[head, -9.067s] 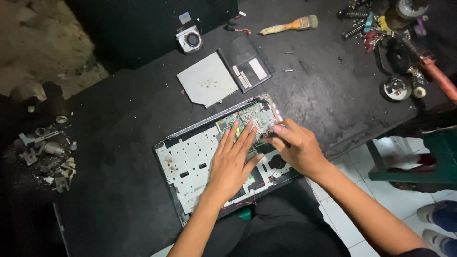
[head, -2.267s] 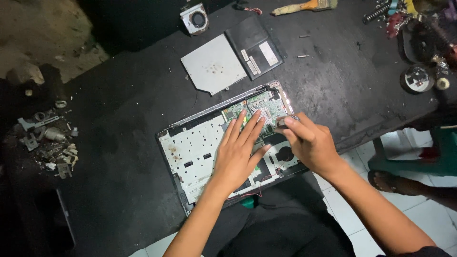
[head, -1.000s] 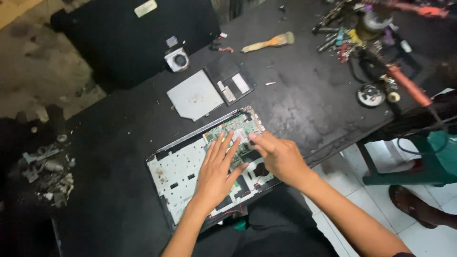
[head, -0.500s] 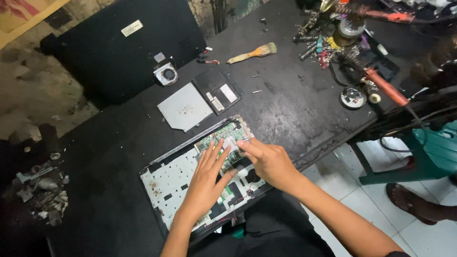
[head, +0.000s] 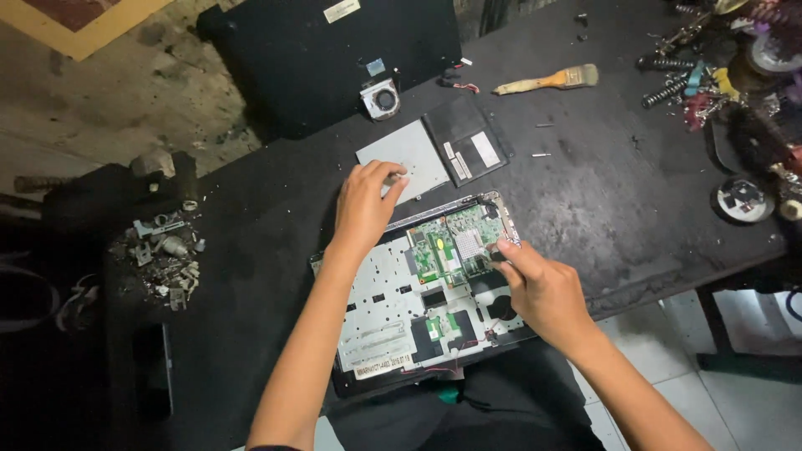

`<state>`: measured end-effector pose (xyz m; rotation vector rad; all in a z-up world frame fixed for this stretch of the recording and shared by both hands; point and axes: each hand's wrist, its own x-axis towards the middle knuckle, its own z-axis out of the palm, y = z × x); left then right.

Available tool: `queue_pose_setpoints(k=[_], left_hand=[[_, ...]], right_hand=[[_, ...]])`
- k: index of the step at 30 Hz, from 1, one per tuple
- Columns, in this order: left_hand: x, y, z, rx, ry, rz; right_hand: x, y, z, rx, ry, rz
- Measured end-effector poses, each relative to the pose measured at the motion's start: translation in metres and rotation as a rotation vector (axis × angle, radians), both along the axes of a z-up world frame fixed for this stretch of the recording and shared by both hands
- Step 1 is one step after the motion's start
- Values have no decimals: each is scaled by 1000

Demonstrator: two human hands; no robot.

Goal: Disassembling a laptop by removing screws and internal components using a screwdriver on a repair bench.

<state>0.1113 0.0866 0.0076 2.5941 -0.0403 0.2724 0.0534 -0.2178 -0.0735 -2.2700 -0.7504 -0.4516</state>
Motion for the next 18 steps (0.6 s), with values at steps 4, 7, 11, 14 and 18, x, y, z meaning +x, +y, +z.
queue_pose_setpoints(k=[4,7,11,14,18], left_hand=[[14,-3,-17,13,5,9],[19,-8,-22,-1,-2,28],[22,-8,-32,31,-32,41],[21,-10,-31,30,-39,37],[6,-17,-13,-158,-34,51]], right_hand=[[0,0,2,0,-2,11],[0,-1,0,12,-6,8],[0,0,2,7,-23,15],[0,2,6,-12,-51,18],[1,2,6,-38,-64,18]])
